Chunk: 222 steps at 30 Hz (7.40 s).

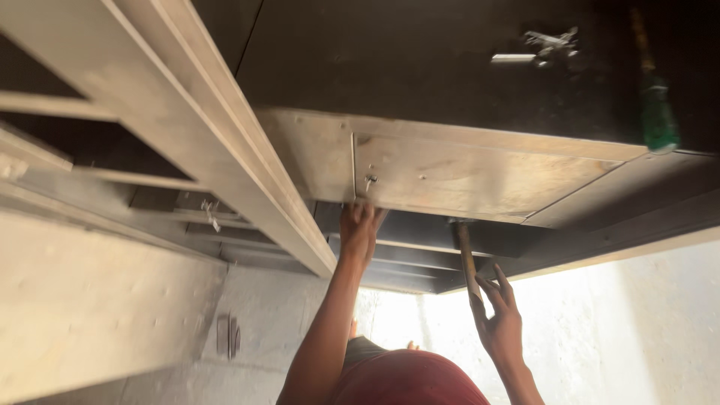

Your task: The person is assembling a metal cabinet by attaching a drawer front. They use a hammer to tap the metal piece into place and a screwdriver to secure it with screws. The person repeatedly opens and closes the drawer to check the fit and alignment.

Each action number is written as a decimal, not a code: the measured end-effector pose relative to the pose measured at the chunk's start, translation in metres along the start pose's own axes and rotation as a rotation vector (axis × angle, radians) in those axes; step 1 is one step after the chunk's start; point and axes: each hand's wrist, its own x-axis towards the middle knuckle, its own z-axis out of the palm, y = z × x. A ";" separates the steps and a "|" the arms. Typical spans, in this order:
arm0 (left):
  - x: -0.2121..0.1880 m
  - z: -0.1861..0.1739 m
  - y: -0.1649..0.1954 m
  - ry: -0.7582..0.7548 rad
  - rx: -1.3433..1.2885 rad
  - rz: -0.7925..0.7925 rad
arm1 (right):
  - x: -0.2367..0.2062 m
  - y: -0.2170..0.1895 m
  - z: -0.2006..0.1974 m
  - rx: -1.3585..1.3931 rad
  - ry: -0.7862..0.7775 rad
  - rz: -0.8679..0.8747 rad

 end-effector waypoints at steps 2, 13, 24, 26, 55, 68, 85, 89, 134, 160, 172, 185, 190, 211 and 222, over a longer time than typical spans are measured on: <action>0.005 0.004 0.001 0.049 -0.096 0.110 | 0.011 -0.005 -0.001 0.033 -0.057 -0.047; 0.006 0.008 -0.019 0.268 0.107 0.172 | 0.068 0.008 0.040 -0.139 -0.107 -0.004; -0.028 0.028 0.056 0.391 0.816 -0.130 | 0.021 -0.001 0.027 0.196 -0.131 0.309; -0.038 0.041 0.084 0.319 1.149 0.180 | 0.008 -0.009 0.028 0.181 -0.203 0.259; 0.003 0.103 0.211 -0.225 1.982 1.221 | 0.076 -0.099 0.106 0.020 -0.121 -0.542; 0.015 0.097 0.207 -0.198 1.971 1.166 | 0.092 -0.119 0.118 -0.079 -0.154 -0.608; 0.017 0.097 0.209 -0.224 1.962 1.175 | 0.105 -0.106 0.115 -0.104 -0.147 -0.686; 0.015 0.102 0.210 -0.212 1.953 1.177 | 0.104 -0.108 0.107 -0.202 -0.175 -0.674; -0.067 0.076 0.086 0.025 1.087 0.737 | 0.137 -0.033 0.033 1.447 0.478 0.404; -0.067 0.292 0.157 -0.512 0.918 1.188 | 0.187 -0.203 -0.297 0.151 0.714 -0.904; -0.016 0.332 0.133 -0.779 1.064 0.634 | 0.229 -0.216 -0.270 0.043 0.639 -0.999; 0.005 0.334 0.134 -0.895 1.222 0.579 | 0.218 -0.238 -0.261 0.430 0.523 -0.749; 0.008 0.331 0.132 -0.951 1.109 0.553 | 0.222 -0.228 -0.250 0.496 0.498 -0.737; 0.008 0.337 0.136 -0.965 1.215 0.713 | 0.218 -0.273 -0.344 -0.935 -0.166 -0.047; 0.008 0.348 0.148 -0.962 1.149 0.472 | 0.221 -0.297 -0.344 -0.757 -0.322 0.101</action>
